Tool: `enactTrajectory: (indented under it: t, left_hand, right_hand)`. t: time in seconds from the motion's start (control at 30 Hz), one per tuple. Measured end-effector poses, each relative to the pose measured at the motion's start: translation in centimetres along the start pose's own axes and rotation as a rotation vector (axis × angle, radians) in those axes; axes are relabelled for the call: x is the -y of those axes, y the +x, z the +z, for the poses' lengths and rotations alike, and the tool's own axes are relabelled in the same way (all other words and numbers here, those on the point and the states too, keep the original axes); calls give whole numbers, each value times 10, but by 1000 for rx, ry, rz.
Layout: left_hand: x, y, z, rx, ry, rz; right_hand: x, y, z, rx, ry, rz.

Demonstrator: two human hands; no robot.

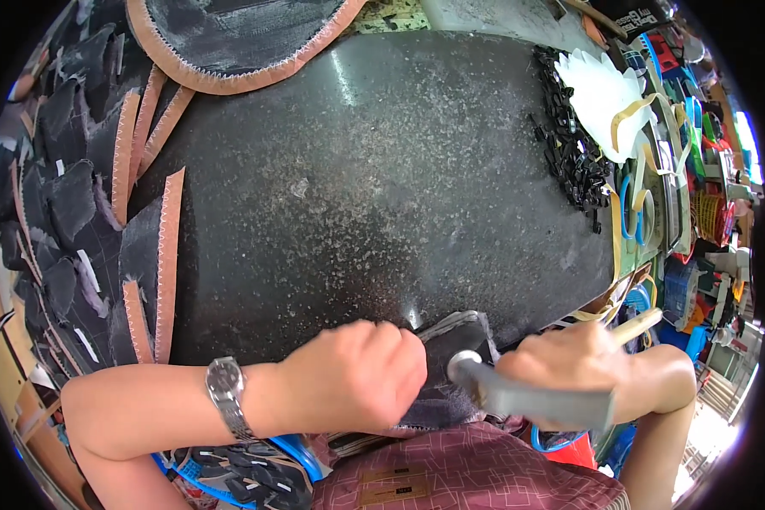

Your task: Assembling shoe upper components by applying adhesive, hammering edges, and attaching lining materials.

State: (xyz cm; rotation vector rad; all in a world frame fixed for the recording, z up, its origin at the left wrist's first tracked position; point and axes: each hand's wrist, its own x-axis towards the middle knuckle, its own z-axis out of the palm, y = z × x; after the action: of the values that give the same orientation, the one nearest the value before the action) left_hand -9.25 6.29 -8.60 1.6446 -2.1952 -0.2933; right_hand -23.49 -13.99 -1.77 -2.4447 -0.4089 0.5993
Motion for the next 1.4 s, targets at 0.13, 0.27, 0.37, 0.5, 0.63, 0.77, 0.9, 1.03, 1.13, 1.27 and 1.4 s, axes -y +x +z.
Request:
enactTrajectory:
  t: [0.13, 0.27, 0.37, 0.5, 0.63, 0.77, 0.9, 1.03, 1.13, 1.27, 1.4]
  left_hand:
    - [-4, -2, 16, -151, 463, 242]
    - [-6, -6, 20, -151, 590, 286]
    - [1, -5, 13, -180, 686, 305]
    - [11, -15, 9, -108, -407, -181]
    - [-2, -25, 15, -119, -34, 36]
    - [-7, -25, 22, -219, 409, 240]
    - [-4, -28, 22, -208, 521, 292]
    - [-7, -28, 11, -166, -160, -50]
    - [-12, -36, 15, -196, -77, -63]
    - [-21, -40, 19, -218, 177, -17]
    - [-30, -37, 24, -221, 349, -5]
  right_hand:
    - [10, 10, 1, -153, -278, 101]
    - [6, 25, -12, -54, -29, 58]
    - [16, 23, -1, -38, -138, 82]
    - [7, 27, 3, -71, 1, 124]
    - [9, 31, -6, -169, -73, 46]
    - [18, 20, 4, 4, -126, 7]
    - [15, 31, 2, -168, -99, 13]
    - [26, 22, 17, -58, -284, 13]
    - [15, 32, 10, -100, -198, -16]
    - [25, 34, 6, -253, -261, -44]
    - [27, 39, -1, -26, -328, -69]
